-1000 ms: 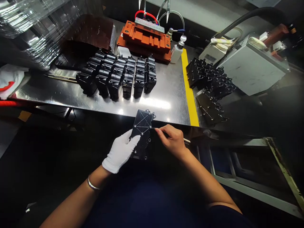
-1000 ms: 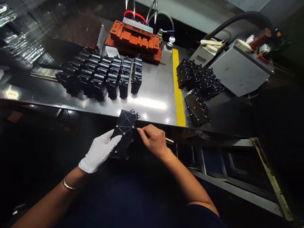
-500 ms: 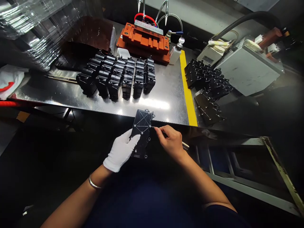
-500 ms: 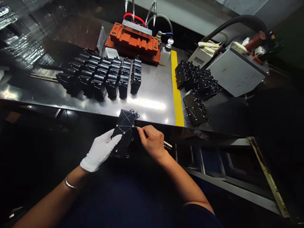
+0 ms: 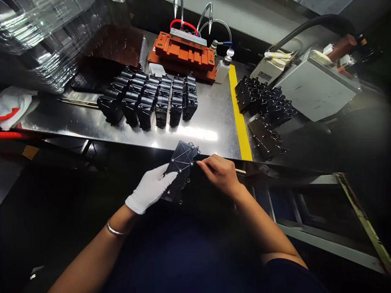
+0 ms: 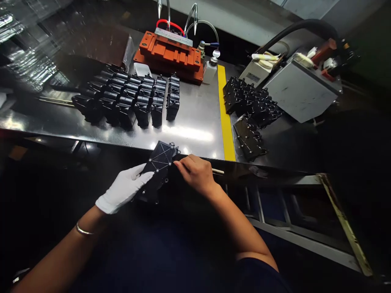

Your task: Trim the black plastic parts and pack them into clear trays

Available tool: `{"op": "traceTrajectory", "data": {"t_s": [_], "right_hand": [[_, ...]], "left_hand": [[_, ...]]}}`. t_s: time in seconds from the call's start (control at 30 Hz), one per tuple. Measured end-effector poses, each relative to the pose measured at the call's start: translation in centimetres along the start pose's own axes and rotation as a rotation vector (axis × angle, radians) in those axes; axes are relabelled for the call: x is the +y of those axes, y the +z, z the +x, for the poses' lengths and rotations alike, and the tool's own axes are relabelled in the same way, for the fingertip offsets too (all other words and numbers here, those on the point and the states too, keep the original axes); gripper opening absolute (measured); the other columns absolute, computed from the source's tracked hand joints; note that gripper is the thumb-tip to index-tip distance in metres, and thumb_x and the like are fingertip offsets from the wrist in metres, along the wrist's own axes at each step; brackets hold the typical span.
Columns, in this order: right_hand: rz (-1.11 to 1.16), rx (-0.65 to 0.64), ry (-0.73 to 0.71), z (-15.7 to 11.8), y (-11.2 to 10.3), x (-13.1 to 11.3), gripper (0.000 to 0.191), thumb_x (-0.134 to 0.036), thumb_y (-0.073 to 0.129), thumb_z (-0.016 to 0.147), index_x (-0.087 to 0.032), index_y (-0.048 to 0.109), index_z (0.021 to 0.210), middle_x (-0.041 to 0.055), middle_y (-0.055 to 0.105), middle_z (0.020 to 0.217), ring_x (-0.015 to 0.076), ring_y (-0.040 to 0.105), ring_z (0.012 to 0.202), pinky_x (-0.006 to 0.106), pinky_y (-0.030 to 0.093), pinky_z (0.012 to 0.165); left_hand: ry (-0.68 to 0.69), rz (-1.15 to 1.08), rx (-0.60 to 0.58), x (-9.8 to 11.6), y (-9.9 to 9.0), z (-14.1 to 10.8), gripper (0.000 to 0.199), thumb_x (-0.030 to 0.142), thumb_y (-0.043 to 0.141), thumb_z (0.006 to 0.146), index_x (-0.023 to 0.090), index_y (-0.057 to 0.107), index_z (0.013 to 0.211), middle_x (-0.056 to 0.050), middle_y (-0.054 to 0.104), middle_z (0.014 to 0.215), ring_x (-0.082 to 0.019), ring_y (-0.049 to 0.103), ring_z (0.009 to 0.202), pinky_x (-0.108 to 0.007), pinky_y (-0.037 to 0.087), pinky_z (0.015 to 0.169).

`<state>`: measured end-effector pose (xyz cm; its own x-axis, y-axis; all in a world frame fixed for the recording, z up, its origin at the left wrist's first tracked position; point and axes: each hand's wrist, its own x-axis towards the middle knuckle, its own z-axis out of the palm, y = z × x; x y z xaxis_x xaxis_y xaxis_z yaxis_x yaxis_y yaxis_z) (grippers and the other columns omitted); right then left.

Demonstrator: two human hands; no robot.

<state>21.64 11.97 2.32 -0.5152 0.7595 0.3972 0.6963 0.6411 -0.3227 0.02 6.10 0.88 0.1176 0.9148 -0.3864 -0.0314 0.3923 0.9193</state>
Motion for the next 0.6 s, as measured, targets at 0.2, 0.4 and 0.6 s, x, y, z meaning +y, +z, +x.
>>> {"op": "traceTrajectory", "data": {"t_s": [0.2,0.4,0.6], "right_hand": [[-0.080,-0.219,-0.181,1.9,-0.7,2.0,0.034,-0.037,0.048,0.096,-0.017,0.065,0.074,0.0022,0.063,0.067,0.0097,0.053,0.058,0.024,0.030,0.052],[-0.222,-0.196,-0.236,2.6,-0.8,1.5,0.040,-0.039,0.047,0.096,-0.017,0.061,0.066,0.0017,0.060,0.062,0.0099,0.048,0.055,0.026,0.021,0.050],[-0.300,-0.097,-0.005,1.5,0.2,-0.5,0.044,-0.038,0.043,0.097,-0.018,0.057,0.061,0.0030,0.058,0.060,0.0113,0.047,0.054,0.029,0.021,0.050]], "left_hand": [[0.012,0.168,-0.044,1.3,-1.6,0.5,0.040,0.045,0.059,0.081,0.018,0.070,0.108,-0.004,0.075,0.092,-0.023,0.067,0.081,-0.027,0.051,0.068],[0.014,0.148,-0.039,1.1,-1.4,0.4,0.040,0.046,0.058,0.082,0.018,0.070,0.107,-0.003,0.074,0.088,-0.021,0.065,0.075,-0.027,0.049,0.064],[0.054,0.036,0.045,0.3,0.0,0.6,0.041,0.047,0.060,0.080,0.018,0.070,0.108,-0.004,0.074,0.090,-0.023,0.067,0.083,-0.028,0.052,0.071]]}}
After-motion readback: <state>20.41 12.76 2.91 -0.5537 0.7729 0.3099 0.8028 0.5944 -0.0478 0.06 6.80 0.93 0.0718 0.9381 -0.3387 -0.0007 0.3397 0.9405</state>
